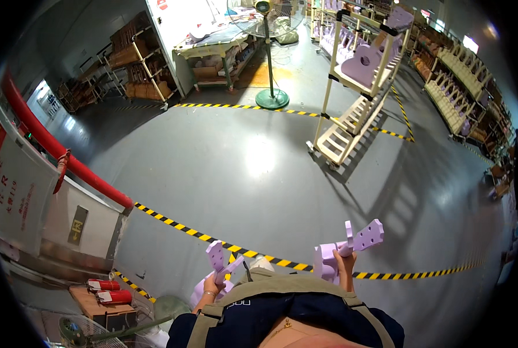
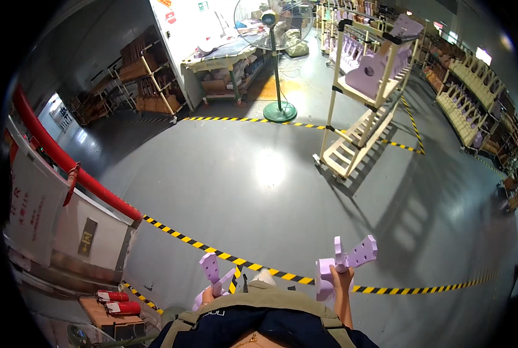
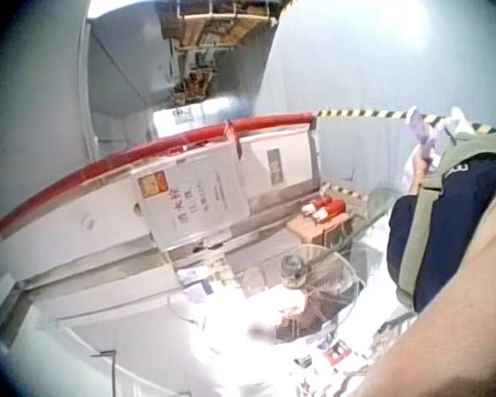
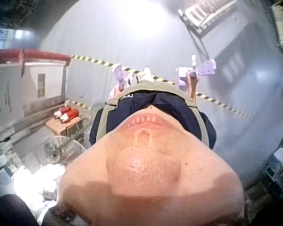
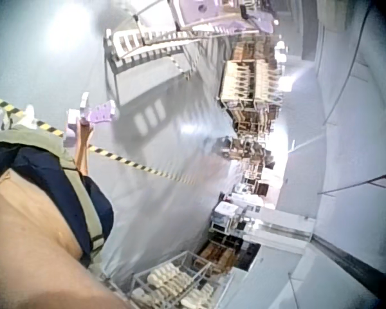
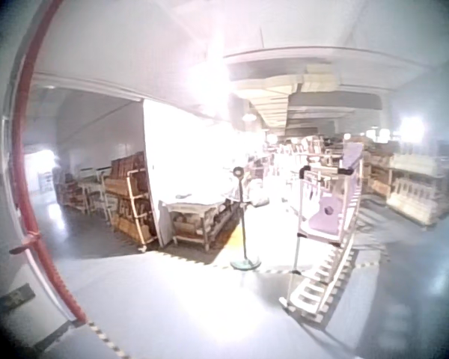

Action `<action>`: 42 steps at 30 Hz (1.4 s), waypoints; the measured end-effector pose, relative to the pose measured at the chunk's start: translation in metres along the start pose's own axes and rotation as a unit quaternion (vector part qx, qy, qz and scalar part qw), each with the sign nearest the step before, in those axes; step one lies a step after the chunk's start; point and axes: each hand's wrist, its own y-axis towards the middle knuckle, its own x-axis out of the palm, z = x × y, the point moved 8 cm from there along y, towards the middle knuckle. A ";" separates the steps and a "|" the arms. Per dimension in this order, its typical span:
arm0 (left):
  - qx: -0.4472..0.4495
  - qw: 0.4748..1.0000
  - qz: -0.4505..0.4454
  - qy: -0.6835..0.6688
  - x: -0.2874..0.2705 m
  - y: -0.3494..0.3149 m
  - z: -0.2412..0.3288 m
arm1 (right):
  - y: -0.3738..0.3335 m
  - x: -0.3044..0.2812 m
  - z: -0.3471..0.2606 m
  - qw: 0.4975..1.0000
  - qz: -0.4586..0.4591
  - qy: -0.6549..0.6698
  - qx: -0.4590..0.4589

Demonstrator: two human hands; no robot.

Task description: The person assembles purple plastic guitar-shaped parts by hand. They pick up the components, align the neck and body, and use a sanding block to smooth the edges. The person then places the assembled units onto a metal rack.

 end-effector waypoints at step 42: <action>0.186 0.980 -0.030 0.063 -0.123 0.998 0.656 | 0.861 0.420 -0.392 0.952 -0.074 0.240 -0.176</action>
